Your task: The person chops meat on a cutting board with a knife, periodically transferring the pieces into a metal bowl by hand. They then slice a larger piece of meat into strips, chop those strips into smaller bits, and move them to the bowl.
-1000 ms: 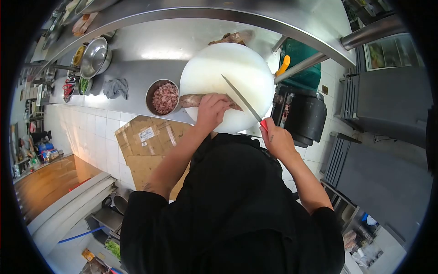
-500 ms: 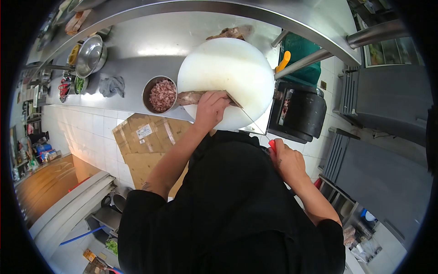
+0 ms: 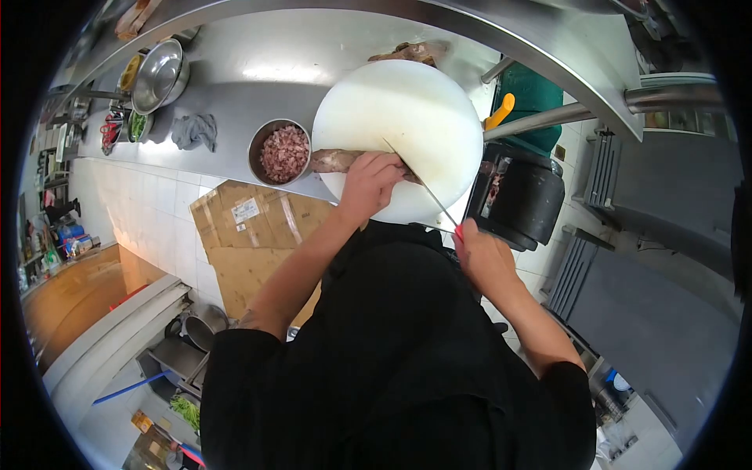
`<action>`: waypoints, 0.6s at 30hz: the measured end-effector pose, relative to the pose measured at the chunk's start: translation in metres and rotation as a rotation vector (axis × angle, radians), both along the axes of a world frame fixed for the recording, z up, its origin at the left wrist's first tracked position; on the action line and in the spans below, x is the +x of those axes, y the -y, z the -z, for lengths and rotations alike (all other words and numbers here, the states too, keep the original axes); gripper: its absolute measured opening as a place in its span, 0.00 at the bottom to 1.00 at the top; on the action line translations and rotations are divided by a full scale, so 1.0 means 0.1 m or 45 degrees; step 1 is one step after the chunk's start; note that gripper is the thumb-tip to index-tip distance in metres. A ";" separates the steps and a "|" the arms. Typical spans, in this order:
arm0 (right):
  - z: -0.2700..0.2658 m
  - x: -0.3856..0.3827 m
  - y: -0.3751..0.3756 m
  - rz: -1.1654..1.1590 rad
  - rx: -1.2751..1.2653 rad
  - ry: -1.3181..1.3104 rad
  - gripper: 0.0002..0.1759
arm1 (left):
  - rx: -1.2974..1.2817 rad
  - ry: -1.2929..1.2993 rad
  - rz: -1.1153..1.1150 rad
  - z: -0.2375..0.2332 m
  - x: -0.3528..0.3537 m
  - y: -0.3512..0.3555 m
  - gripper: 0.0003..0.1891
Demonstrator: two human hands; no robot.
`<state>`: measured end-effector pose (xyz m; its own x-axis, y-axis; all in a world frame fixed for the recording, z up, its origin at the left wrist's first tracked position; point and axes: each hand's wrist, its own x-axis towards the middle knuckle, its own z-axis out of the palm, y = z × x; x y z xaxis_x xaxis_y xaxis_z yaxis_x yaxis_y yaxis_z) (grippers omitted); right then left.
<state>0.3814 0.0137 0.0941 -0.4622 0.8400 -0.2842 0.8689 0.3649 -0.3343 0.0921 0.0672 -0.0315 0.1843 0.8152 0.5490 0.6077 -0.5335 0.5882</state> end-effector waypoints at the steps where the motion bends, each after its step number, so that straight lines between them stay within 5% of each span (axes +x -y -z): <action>1: 0.06 -0.04 -0.06 0.001 0.016 -0.023 0.16 | -0.008 0.005 0.002 0.00 0.02 -0.01 0.10; 18: -0.02 0.04 0.04 0.079 -0.169 0.046 0.16 | 0.006 0.051 -0.005 0.04 0.00 0.01 0.09</action>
<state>0.3857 0.0100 0.0957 -0.3982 0.8205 -0.4102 0.9007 0.2648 -0.3445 0.0921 0.0665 -0.0359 0.1591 0.8134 0.5596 0.5856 -0.5340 0.6098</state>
